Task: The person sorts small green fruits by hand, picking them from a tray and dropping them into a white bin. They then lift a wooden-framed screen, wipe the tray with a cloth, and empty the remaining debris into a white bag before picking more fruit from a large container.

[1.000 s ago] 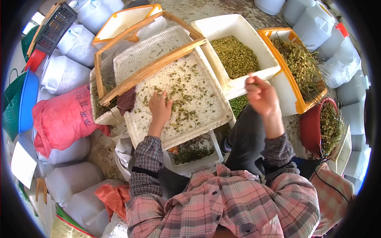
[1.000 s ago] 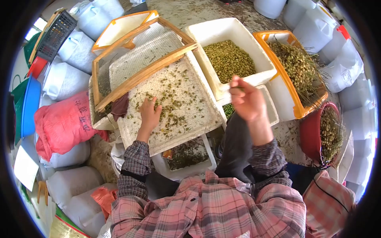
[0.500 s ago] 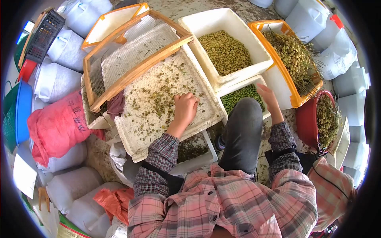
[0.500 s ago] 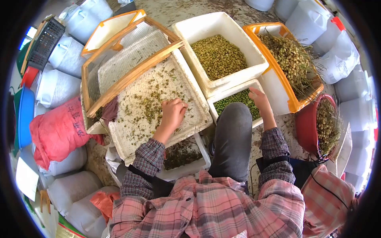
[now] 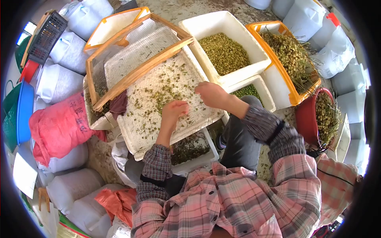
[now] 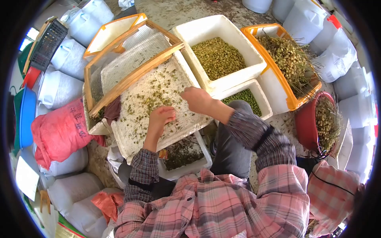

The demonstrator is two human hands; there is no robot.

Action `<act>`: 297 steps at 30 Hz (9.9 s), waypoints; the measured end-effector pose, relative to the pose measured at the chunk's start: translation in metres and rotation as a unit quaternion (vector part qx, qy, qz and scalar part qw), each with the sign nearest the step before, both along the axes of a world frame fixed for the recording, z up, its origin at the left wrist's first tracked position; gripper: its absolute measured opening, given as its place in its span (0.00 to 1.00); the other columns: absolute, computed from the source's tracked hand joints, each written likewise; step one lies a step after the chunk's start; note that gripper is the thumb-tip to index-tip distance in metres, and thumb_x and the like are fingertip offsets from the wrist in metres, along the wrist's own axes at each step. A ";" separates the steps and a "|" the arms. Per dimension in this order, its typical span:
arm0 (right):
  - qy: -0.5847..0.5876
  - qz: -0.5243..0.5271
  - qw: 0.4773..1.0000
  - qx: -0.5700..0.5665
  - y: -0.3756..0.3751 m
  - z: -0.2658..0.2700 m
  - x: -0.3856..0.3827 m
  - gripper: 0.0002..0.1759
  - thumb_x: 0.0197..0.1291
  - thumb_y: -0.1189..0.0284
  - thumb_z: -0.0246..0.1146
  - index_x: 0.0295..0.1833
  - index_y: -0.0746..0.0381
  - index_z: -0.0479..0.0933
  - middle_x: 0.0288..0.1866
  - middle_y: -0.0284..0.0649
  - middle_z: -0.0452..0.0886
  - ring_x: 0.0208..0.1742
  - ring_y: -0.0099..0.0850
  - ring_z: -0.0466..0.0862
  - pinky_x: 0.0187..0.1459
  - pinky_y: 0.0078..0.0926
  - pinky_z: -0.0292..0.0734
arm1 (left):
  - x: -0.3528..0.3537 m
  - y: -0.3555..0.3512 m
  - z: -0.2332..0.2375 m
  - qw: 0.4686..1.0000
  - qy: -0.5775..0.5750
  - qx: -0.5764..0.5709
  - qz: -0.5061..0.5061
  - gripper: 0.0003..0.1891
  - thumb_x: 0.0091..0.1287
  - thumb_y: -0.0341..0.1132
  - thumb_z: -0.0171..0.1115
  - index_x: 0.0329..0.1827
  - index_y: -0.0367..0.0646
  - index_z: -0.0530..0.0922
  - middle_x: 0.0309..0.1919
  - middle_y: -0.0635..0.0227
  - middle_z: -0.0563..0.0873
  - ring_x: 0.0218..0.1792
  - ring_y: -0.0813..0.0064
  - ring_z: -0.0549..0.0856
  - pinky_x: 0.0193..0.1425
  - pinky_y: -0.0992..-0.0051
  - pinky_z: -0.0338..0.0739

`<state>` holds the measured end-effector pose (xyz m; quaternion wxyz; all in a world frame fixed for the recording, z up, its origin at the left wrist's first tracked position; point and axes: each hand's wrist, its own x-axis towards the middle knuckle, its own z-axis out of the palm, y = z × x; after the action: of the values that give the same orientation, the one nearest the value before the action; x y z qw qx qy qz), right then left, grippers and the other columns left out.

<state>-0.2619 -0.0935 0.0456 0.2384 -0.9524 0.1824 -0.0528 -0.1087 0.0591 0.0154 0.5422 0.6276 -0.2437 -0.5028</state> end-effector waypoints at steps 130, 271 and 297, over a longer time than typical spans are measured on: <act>-0.128 -0.163 0.524 0.826 0.089 -0.062 0.045 0.11 0.70 0.74 0.53 0.50 0.71 0.74 0.38 0.41 0.80 0.33 0.26 0.80 0.35 0.25 0.79 | 0.017 0.064 0.012 0.946 -0.322 -0.042 0.010 0.09 0.63 0.30 0.66 0.43 0.35 0.84 0.34 0.64 0.84 0.33 0.78 0.83 0.38 0.78 0.77; -0.181 -0.200 0.502 0.822 0.090 -0.040 0.035 0.11 0.69 0.69 0.52 0.44 0.67 0.74 0.36 0.41 0.79 0.33 0.30 0.78 0.39 0.32 0.77 | 0.041 -0.059 -0.012 0.800 -0.574 0.074 -0.157 0.05 0.58 0.32 0.67 0.33 0.41 0.84 0.32 0.62 0.87 0.29 0.71 0.85 0.36 0.71 0.79; -0.249 -0.164 0.446 0.844 0.079 -0.048 0.037 0.06 0.61 0.79 0.53 0.43 0.65 0.72 0.32 0.40 0.77 0.28 0.28 0.74 0.33 0.28 0.72 | 0.048 0.066 0.004 0.957 -0.270 0.083 -0.068 0.04 0.65 0.31 0.62 0.39 0.41 0.82 0.27 0.71 0.82 0.27 0.81 0.79 0.29 0.78 0.73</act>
<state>-0.2248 -0.0146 -0.0028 0.9470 -0.1802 0.2222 -0.1462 -0.0608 0.1253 0.0194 0.3672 0.7645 -0.3806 -0.3685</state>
